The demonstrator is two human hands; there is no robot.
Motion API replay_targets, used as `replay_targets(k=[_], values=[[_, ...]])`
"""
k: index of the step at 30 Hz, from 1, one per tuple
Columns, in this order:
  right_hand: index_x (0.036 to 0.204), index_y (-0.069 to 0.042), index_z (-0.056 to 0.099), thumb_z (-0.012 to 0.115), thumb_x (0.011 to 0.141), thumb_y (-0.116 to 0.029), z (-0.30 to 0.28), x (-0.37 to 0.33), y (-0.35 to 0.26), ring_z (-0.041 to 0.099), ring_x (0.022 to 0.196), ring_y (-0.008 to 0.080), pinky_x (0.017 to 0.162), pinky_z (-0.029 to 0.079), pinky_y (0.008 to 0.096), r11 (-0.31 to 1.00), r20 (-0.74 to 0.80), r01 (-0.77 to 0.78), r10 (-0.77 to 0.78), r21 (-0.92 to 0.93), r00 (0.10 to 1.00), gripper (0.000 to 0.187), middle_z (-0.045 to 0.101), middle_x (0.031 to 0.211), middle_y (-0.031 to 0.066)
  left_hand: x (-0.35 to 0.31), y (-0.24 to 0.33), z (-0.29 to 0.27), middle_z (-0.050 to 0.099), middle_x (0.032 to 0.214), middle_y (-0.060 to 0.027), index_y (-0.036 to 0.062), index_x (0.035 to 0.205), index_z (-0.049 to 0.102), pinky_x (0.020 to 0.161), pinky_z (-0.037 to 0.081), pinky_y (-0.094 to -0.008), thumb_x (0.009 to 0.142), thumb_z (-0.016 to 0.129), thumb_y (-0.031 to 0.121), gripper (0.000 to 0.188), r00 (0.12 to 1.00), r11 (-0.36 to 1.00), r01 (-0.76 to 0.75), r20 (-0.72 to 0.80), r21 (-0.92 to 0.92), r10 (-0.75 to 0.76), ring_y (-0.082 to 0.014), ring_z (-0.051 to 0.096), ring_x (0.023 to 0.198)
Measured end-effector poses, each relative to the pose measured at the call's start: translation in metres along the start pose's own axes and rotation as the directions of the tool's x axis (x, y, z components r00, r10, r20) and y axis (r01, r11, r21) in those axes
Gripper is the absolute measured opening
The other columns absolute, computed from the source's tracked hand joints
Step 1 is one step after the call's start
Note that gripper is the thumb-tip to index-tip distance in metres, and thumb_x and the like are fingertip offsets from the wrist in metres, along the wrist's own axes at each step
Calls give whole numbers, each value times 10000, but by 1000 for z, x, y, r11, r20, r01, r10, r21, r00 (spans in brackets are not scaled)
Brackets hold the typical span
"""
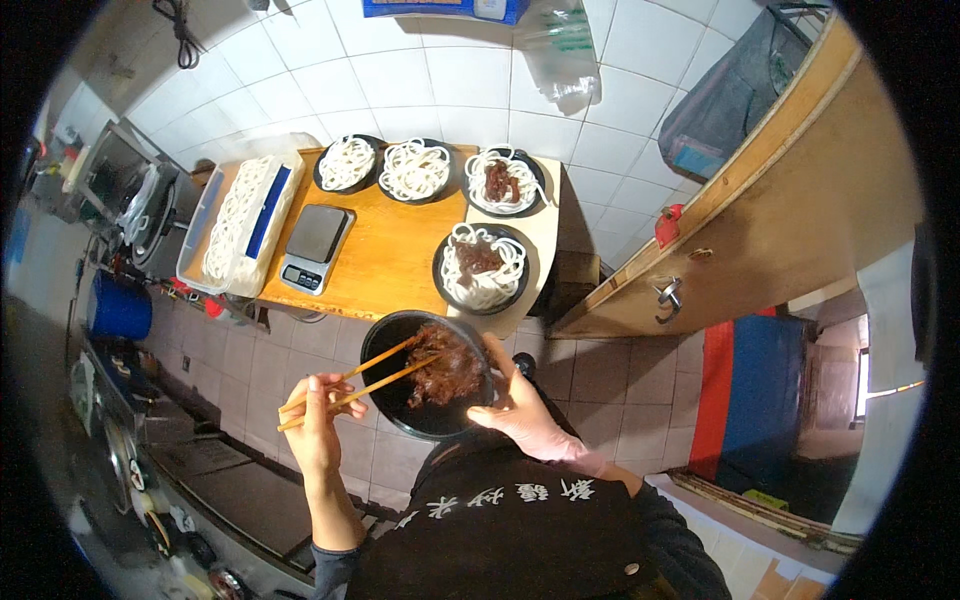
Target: The person assembles noodle bowls by placing cooked noodles into black bowls and topping them with a dark meat sauce using chopsticks. The person handles multiple bowls sequentially, adding sauce to each before moving to the next.
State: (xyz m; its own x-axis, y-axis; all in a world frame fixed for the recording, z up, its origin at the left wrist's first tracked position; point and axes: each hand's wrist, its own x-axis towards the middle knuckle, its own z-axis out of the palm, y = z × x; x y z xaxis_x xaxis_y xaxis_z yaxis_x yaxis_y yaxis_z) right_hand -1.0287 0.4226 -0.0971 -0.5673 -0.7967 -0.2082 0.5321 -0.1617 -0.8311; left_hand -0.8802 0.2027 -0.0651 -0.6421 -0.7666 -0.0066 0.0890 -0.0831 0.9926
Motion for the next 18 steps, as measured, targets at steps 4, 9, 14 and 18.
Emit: replay_targets(k=[4, 9, 14, 18], values=[[1545, -62, 118, 678, 774, 48, 16, 4, 19, 329, 1378, 220, 1124, 318, 349, 998, 61, -45, 42, 46, 997, 959, 326, 1491, 104, -11, -16, -22, 670, 768, -152, -35, 933, 619, 551, 547, -316, 1016, 508, 275, 340, 987, 987, 4, -161, -158, -30, -228, 656, 580], [1541, -86, 164, 684, 775, 14, 28, 15, 30, 364, 1352, 218, 1098, 350, 356, 996, 98, -51, 43, 74, 994, 932, 358, 1472, 102, -18, -15, -45, 672, 755, -144, -12, 928, 623, 559, 542, -300, 1025, 486, 286, 343, 976, 945, 1, -206, -327, -73, -223, 650, 578], [1548, -122, 158, 687, 762, 39, 31, 25, 22, 388, 1331, 217, 1082, 381, 351, 991, 67, -33, 25, 129, 997, 961, 384, 1458, 97, -18, 11, -57, 659, 785, -132, -31, 989, 629, 550, 536, -284, 1024, 483, 244, 314, 972, 945, -101, -235, -310, 27, -207, 645, 573], [1548, -100, 177, 640, 755, 100, 33, 30, 13, 401, 1335, 182, 1109, 339, 320, 993, -2, 10, -10, 118, 1000, 940, 381, 1479, 64, -21, 19, -56, 663, 821, -167, -65, 1011, 617, 507, 539, -289, 1019, 483, 206, 302, 972, 979, -160, -192, -128, 134, -222, 651, 568]])
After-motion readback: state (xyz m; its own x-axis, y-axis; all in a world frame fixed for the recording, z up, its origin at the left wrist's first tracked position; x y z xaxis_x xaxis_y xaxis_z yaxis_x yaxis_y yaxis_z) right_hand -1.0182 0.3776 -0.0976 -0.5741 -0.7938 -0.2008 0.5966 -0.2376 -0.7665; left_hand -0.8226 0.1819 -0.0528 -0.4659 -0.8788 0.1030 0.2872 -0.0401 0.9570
